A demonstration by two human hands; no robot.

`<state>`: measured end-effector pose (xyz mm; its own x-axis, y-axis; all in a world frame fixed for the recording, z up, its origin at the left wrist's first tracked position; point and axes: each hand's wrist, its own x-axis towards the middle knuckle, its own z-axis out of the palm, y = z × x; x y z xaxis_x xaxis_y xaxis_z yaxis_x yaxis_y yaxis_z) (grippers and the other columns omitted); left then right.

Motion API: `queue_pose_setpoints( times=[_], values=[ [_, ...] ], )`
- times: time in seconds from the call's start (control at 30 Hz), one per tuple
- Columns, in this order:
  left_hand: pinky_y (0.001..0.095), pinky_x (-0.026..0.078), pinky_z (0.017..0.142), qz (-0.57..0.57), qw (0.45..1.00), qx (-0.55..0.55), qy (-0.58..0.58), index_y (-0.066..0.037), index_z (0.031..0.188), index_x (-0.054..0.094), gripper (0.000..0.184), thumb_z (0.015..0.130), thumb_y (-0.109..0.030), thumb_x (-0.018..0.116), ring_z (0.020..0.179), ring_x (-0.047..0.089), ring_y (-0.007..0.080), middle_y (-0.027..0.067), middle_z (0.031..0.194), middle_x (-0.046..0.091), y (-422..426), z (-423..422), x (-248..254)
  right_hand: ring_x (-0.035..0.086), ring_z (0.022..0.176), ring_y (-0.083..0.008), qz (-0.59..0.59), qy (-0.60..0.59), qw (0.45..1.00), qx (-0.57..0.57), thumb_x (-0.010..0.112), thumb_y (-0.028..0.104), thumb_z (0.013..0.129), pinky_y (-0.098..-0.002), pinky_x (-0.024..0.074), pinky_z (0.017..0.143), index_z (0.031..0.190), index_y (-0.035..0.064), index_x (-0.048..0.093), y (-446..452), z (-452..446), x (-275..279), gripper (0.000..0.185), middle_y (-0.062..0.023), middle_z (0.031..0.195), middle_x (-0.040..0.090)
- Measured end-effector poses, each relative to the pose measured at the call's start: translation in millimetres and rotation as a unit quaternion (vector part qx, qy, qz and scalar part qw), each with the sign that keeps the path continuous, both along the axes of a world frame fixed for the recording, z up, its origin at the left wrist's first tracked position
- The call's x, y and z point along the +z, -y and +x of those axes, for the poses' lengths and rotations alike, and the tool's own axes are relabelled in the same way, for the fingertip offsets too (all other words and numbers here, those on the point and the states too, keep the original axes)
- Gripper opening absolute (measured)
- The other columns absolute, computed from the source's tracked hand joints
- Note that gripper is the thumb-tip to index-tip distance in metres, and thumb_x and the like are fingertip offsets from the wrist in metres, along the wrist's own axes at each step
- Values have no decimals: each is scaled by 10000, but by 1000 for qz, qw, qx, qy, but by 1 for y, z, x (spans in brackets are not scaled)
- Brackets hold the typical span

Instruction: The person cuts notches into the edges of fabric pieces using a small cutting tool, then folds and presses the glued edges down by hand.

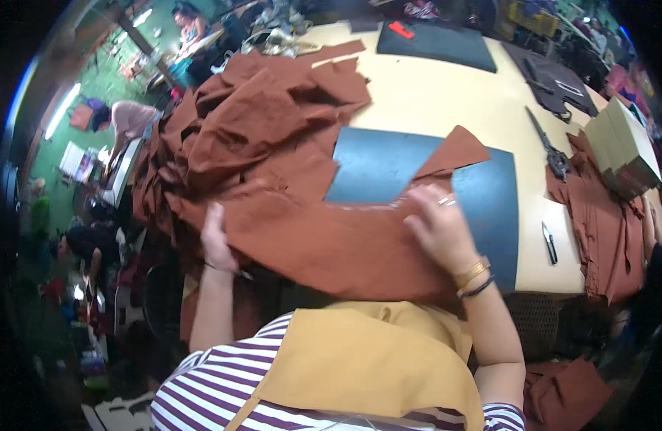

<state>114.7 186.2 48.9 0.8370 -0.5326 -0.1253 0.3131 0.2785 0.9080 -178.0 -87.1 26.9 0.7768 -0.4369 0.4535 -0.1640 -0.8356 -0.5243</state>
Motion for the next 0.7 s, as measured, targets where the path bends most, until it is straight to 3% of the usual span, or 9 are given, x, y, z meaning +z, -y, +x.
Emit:
queue_pose_setpoints(
  times=[0.1, 0.2, 0.27, 0.4, 0.43, 0.5, 0.57, 0.63, 0.7],
  values=[
    [393, 471, 994, -44, 994, 71, 77, -14, 1249, 578, 415, 995, -330, 490, 1129, 601, 245, 101, 1238, 620, -76, 73, 33, 556, 1154, -356, -3, -47, 996, -75, 695, 141, 848, -426, 428, 1011, 1168, 14, 605, 30, -18, -25, 356, -186, 1226, 608],
    [427, 466, 1011, 1, 952, 292, 86, -5, 1235, 593, 396, 969, -276, 482, 1146, 602, 287, 138, 1243, 623, -169, 105, 97, 554, 1164, -352, 2, -53, 996, -74, 666, 143, 883, -411, 432, 1008, 1166, 11, 613, 32, -21, -29, 316, -187, 1236, 602],
    [474, 430, 1049, 35, 916, 370, 151, 3, 1270, 563, 414, 942, -231, 470, 1212, 555, 320, 143, 1280, 603, -258, 133, 122, 557, 1163, -344, -11, -83, 994, -75, 653, 143, 896, -401, 435, 1001, 1177, 16, 614, 30, -21, -30, 311, -185, 1249, 595],
    [442, 479, 1010, 27, 719, 652, 238, 67, 1157, 592, 377, 922, -204, 477, 1118, 609, 336, 211, 1222, 619, -403, 144, 178, 549, 1196, -317, -24, -104, 992, -64, 616, 159, 936, -378, 419, 1016, 1205, 8, 602, 35, -22, -35, 309, -168, 1297, 575],
    [445, 480, 995, 181, 646, 685, 284, 97, 1149, 572, 399, 931, -219, 462, 1101, 609, 363, 243, 1203, 615, -423, 127, 191, 549, 1199, -312, -22, -102, 993, -63, 615, 162, 939, -377, 419, 1015, 1207, 9, 603, 36, -22, -37, 309, -165, 1300, 574],
    [462, 475, 966, 368, 518, 707, 310, 139, 1147, 535, 447, 946, -249, 439, 1079, 605, 406, 294, 1170, 607, -435, 107, 197, 549, 1201, -306, -20, -100, 993, -64, 615, 165, 942, -375, 419, 1015, 1210, 12, 604, 39, -23, -42, 309, -160, 1303, 573],
    [490, 465, 939, 444, 441, 725, 288, 162, 1159, 500, 490, 957, -277, 420, 1068, 597, 440, 334, 1139, 597, -365, 69, 200, 550, 1200, -304, -20, -101, 992, -67, 616, 166, 943, -373, 419, 1015, 1213, 14, 605, 40, -23, -43, 310, -157, 1303, 574],
    [535, 459, 906, 515, 416, 644, 383, 202, 1093, 485, 564, 965, -340, 396, 998, 591, 512, 409, 1091, 574, -377, 97, 168, 557, 1181, -311, -14, -85, 995, -54, 631, 166, 928, -381, 432, 1002, 1186, 23, 619, 38, -22, -41, 296, -162, 1283, 583],
    [547, 451, 878, 559, 436, 579, 403, 101, 1073, 462, 491, 1007, -378, 371, 1038, 567, 514, 387, 1075, 577, -373, 135, 107, 564, 1163, -317, -20, -76, 995, -55, 643, 165, 916, -385, 443, 991, 1165, 26, 627, 36, -22, -36, 285, -166, 1265, 590]
  ],
)
